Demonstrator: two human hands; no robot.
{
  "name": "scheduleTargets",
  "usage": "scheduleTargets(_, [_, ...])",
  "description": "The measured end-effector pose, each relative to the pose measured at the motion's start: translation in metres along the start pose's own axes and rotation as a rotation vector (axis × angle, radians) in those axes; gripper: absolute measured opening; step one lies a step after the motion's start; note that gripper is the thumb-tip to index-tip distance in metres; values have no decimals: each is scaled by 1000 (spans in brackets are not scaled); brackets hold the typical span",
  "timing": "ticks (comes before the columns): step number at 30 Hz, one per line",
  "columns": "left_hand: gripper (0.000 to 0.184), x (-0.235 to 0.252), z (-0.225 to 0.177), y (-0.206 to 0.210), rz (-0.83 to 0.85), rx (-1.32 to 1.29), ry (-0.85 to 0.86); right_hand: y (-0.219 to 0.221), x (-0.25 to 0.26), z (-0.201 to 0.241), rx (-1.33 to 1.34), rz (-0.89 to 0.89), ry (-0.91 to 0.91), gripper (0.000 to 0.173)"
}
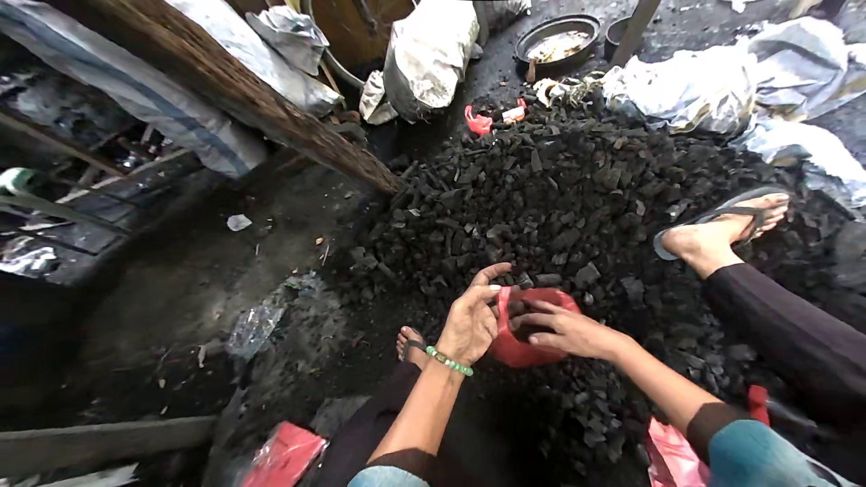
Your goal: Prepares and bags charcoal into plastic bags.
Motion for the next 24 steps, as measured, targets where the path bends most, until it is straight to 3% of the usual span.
scheduleTargets(2, [44,-4,-3,-7,-6,60,1,-5,-19,-14,-223,80,56,65])
scheduleTargets(3, [43,-7,-6,-12,-32,169,3,-6,-29,-17,-361,129,65,66])
scheduleTargets(5, [40,-13,-10,-19,-107,660,-9,-6,-46,-18,-547,117,11,46])
scheduleTargets(7, [60,-16,-9,-19,-165,1291,-136,-14,-60,-11,-647,-56,-89,23])
scheduleTargets(9, [80,-19,-1,-16,-159,1676,-395,-26,-71,9,-730,-152,-144,25])
scheduleTargets(10, [75,-20,0,-14,-156,1772,-484,-32,-75,22,-774,-196,-173,26])
scheduleTargets(12, [39,-19,-6,-7,-161,1880,-574,-42,-84,50,-858,-345,-256,24])
scheduleTargets(13, [32,-17,-12,0,-135,1912,-625,-47,-89,64,-885,-398,-285,20])
scheduleTargets(15, [36,-10,-25,20,-32,1868,-651,-59,-100,87,-907,-462,-348,13])
scheduleTargets(19, [27,-5,-24,71,256,1224,-298,-69,-117,113,-793,-751,-623,10])
scheduleTargets(22, [21,-14,-16,102,240,604,-198,-86,-120,126,-461,-898,-641,11])
scheduleTargets(24, [21,-19,-20,103,199,492,-175,-109,-123,122,-363,-984,-573,10])
Point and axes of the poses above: each hand's wrist, its own x-axis towards the middle knuckle, its own y-axis out of the palm, z = x × y, the point moved 4 cm from there along x, towards the middle knuckle, and after that the axes turned 8 degrees about -x, right-handed, at the moved point
